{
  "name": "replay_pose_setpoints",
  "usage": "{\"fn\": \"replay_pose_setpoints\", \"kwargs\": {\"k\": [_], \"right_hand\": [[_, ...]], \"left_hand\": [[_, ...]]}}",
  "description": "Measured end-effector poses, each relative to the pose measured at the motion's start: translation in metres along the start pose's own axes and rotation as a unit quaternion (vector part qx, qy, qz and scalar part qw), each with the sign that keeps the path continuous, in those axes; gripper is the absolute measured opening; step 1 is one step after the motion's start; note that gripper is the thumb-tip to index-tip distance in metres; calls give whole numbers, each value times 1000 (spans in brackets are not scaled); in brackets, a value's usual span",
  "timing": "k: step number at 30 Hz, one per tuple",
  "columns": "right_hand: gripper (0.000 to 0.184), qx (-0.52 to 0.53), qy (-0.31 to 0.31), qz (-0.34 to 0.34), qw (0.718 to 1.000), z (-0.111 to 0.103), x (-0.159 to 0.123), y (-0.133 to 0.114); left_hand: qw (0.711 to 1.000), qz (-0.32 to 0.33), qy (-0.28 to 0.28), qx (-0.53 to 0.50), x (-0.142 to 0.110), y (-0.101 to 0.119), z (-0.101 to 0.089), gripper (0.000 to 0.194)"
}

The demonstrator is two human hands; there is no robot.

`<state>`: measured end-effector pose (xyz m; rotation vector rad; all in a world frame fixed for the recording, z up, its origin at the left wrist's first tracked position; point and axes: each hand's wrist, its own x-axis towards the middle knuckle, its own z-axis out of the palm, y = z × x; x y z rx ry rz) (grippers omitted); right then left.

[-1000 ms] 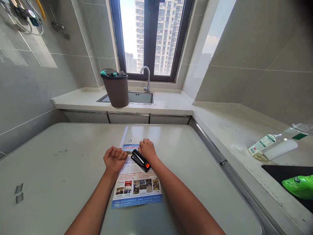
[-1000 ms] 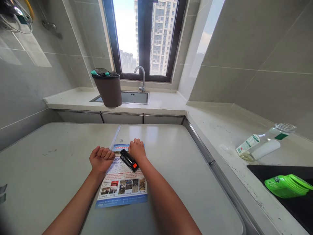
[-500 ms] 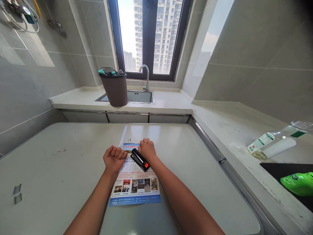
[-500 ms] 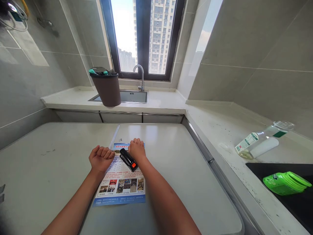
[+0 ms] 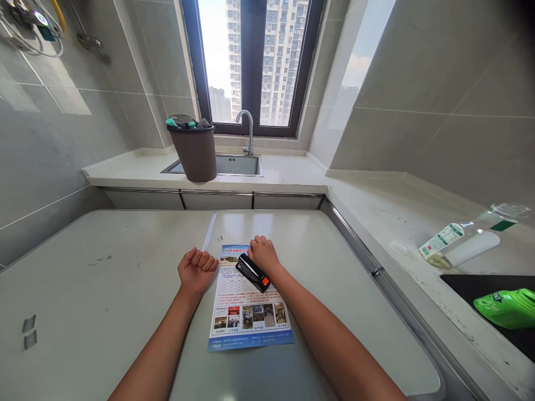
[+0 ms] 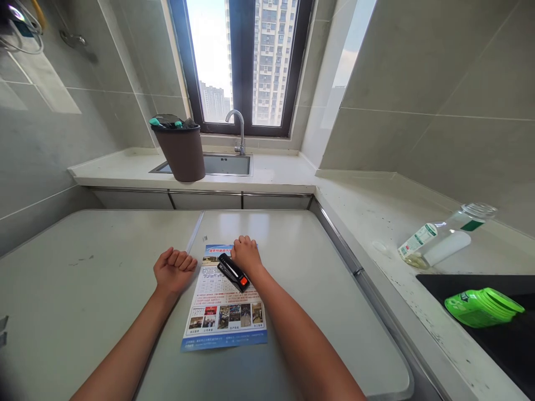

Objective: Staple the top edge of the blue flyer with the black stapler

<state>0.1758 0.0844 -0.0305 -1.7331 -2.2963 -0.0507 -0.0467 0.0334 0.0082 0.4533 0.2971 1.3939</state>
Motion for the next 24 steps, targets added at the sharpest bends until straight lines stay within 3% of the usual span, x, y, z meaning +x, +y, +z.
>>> {"fn": "replay_pose_setpoints", "kwargs": {"k": [6,12,19,24], "right_hand": [[19,-13,1,21,1000,-13,-19,39],[20,-18,2,37,999,-16,-36,63],[19,-20,1,29,999,-20,-47,76],[18,-27,-5,34,999,-21,-43,68]], "left_hand": [[999,-5,19,28,-1,0,2,58],[998,-6,30,51,0,-1,2,60],[999,-17,4,44,0,-1,2,58],[999,-21,-2,42,1,-2,1,58]]}}
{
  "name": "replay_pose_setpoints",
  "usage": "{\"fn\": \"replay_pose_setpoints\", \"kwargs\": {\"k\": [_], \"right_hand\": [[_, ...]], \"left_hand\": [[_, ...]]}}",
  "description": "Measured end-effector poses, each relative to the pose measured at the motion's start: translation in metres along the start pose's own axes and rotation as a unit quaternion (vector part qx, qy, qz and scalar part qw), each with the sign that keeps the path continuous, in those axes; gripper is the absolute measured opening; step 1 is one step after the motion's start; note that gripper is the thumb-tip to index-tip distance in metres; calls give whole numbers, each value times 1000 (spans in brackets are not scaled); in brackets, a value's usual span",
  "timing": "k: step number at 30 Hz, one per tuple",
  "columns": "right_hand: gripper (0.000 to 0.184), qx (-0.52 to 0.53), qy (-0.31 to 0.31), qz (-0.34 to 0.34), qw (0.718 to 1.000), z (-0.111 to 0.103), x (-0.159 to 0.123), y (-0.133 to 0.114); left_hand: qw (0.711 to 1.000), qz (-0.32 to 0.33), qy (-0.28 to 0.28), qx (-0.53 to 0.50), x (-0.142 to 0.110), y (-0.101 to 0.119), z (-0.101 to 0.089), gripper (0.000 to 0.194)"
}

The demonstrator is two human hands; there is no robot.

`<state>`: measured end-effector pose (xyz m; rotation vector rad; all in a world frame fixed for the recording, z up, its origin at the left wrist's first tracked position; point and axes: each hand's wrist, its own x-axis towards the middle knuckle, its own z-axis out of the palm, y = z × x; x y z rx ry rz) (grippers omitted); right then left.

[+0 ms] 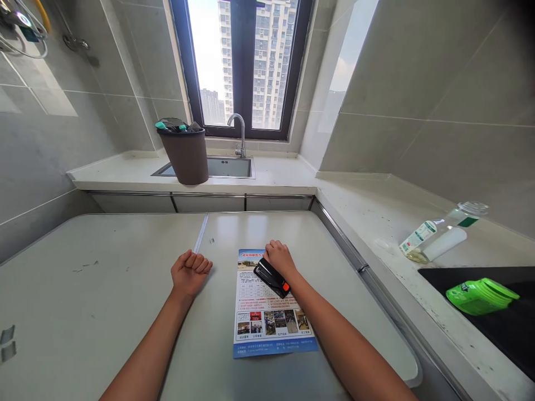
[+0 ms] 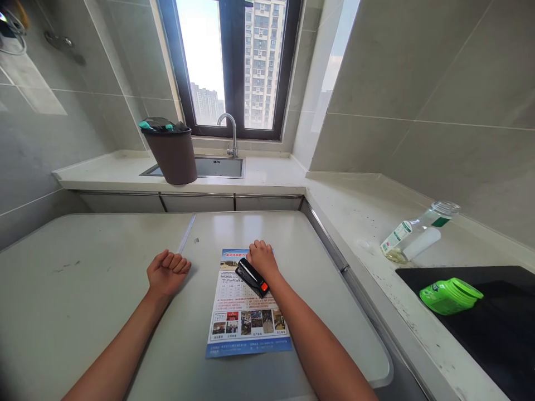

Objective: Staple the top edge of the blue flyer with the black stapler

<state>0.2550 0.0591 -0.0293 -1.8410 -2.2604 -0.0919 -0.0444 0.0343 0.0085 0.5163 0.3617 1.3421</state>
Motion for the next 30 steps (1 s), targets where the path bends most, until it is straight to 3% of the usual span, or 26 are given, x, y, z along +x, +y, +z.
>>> {"fn": "replay_pose_setpoints", "kwargs": {"k": [9,19,26,30], "right_hand": [[18,11,-8,-23,1000,5,13,-44],[20,72,-2,-47,996,15,31,-114],[21,167,-12,-42,985,9,34,-106],[23,265,2,-26,964,1,29,-72]], "left_hand": [[1000,4,18,-2,0,-1,3,58],[1000,18,7,-5,0,1,1,59],[999,19,28,-11,-1,0,5,60],[999,24,30,-25,0,1,3,58]]}}
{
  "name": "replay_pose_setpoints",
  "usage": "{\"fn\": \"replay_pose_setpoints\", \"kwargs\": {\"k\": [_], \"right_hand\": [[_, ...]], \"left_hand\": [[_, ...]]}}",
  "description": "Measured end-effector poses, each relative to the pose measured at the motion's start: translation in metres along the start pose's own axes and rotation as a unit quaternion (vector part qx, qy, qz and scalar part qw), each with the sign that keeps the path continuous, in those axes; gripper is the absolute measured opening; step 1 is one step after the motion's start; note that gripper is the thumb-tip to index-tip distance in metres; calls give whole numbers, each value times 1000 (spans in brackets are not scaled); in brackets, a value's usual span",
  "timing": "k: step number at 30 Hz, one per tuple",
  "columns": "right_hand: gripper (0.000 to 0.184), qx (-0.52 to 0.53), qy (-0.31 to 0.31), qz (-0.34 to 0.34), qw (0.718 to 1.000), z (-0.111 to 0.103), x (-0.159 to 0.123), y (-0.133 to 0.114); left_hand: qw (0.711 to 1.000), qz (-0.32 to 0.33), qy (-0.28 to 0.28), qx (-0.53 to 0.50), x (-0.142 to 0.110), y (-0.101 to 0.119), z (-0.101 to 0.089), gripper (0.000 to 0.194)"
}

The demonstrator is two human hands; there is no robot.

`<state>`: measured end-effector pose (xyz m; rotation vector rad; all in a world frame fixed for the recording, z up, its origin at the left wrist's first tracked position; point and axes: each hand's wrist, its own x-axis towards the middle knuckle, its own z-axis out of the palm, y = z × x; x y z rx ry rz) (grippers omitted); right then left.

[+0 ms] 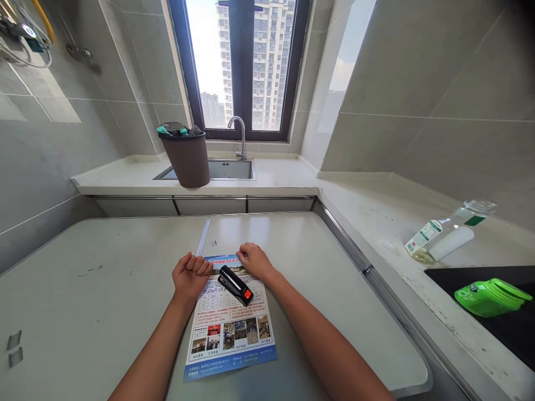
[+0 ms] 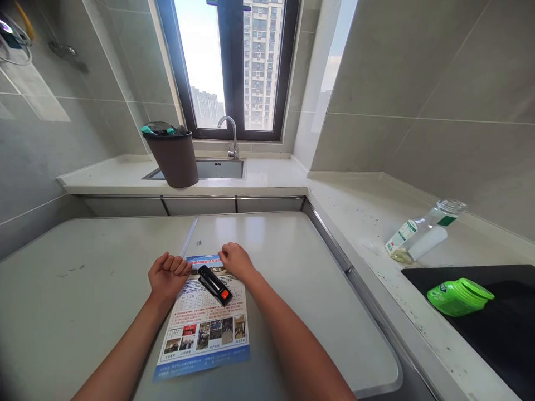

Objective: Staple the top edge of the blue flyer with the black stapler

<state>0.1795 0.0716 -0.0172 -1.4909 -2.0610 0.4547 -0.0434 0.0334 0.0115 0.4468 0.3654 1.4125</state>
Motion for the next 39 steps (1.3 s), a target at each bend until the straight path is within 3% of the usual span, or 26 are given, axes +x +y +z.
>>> {"fn": "replay_pose_setpoints", "kwargs": {"k": [7,12,14,16,18,20,23,29,39], "right_hand": [[42,175,94,136,971,-86,-29,120],[47,289,186,156,926,-138,-64,180],[45,413,242,140,866,-148,-75,192],[41,554,283,127,773,-153,-82,199],[42,641,298,136,694,-153,-84,205],[47,684,303,166,643,-151,-83,209],[55,722,297,204,591,-149,-82,212],[61,756,276,214,554,-149,-82,214],[63,749,286,219,557,-147,-80,215]], "left_hand": [[999,12,5,-30,3,2,-3,56],[997,31,24,-64,6,4,-7,50],[994,47,45,-90,9,6,-8,38],[991,69,66,-97,12,7,-10,30],[990,91,75,-73,15,7,-14,36],[989,105,97,-46,17,6,-20,40],[981,103,162,-34,21,3,-32,38],[978,103,180,-29,24,3,-40,36],[978,102,182,-11,24,3,-36,37]]}}
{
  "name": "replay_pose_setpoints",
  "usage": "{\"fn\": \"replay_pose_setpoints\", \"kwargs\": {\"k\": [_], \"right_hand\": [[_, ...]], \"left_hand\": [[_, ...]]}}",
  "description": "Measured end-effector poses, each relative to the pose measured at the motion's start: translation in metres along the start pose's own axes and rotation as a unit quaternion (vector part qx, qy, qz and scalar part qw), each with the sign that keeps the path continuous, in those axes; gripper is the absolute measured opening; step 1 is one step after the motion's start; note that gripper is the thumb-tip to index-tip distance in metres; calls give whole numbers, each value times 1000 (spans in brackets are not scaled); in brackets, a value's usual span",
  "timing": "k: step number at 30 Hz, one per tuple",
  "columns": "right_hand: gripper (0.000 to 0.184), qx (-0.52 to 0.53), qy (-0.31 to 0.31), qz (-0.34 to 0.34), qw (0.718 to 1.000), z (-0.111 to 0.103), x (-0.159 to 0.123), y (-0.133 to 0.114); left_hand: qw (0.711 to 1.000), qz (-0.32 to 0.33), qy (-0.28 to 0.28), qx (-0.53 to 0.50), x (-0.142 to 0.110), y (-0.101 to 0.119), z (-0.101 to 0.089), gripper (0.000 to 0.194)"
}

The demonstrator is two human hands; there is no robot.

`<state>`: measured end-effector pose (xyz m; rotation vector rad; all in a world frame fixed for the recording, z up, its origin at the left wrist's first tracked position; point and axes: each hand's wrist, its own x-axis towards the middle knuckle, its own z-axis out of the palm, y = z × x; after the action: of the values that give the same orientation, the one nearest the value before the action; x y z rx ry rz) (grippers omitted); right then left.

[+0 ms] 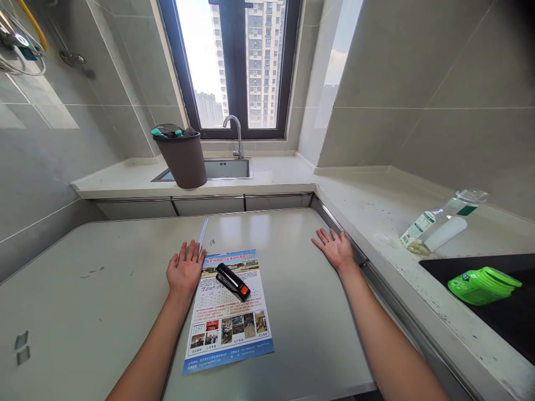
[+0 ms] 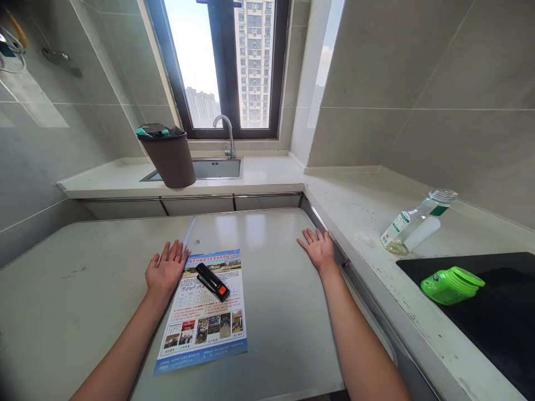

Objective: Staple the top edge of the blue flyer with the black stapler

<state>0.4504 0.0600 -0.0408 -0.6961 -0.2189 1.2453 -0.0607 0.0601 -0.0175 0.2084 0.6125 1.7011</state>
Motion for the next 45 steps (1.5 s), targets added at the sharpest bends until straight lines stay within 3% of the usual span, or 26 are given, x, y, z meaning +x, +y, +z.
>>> {"fn": "replay_pose_setpoints", "kwargs": {"k": [8,11,14,16,17,19,22,23,25,29,33,38,45], "right_hand": [[55,-49,8,-8,999,8,-3,4],[58,-107,-13,-25,994,23,-13,11],[59,-225,-83,-70,968,49,-33,21],[57,-344,-167,-130,915,70,-52,33],[57,-410,-212,-168,871,81,-63,40],[61,-544,-307,-225,748,99,-86,59],[54,-663,-448,-206,564,119,-118,92],[52,-673,-494,-187,518,123,-126,103],[48,-676,-541,-175,468,126,-135,121],[47,-671,-569,-193,434,118,-132,141],[46,-666,-582,-223,409,108,-121,141],[43,-654,-586,-242,414,106,-107,123],[30,-671,-571,-199,429,85,-73,79]], "left_hand": [[1000,-6,7,9,-3,1,5,35],[1000,-5,3,14,-4,2,5,36],[1000,3,-11,21,-7,2,8,37],[999,13,-28,24,-10,1,12,37],[999,18,-38,25,-11,1,14,37],[998,23,-52,26,-13,0,17,38],[998,20,-60,21,-14,0,18,39],[998,18,-62,19,-14,1,18,39],[998,16,-63,17,-14,1,17,39],[998,19,-61,25,-15,1,18,39],[997,15,-60,38,-14,0,19,39],[997,12,-58,57,-14,0,21,37],[993,3,-79,91,-16,-5,25,30]]}}
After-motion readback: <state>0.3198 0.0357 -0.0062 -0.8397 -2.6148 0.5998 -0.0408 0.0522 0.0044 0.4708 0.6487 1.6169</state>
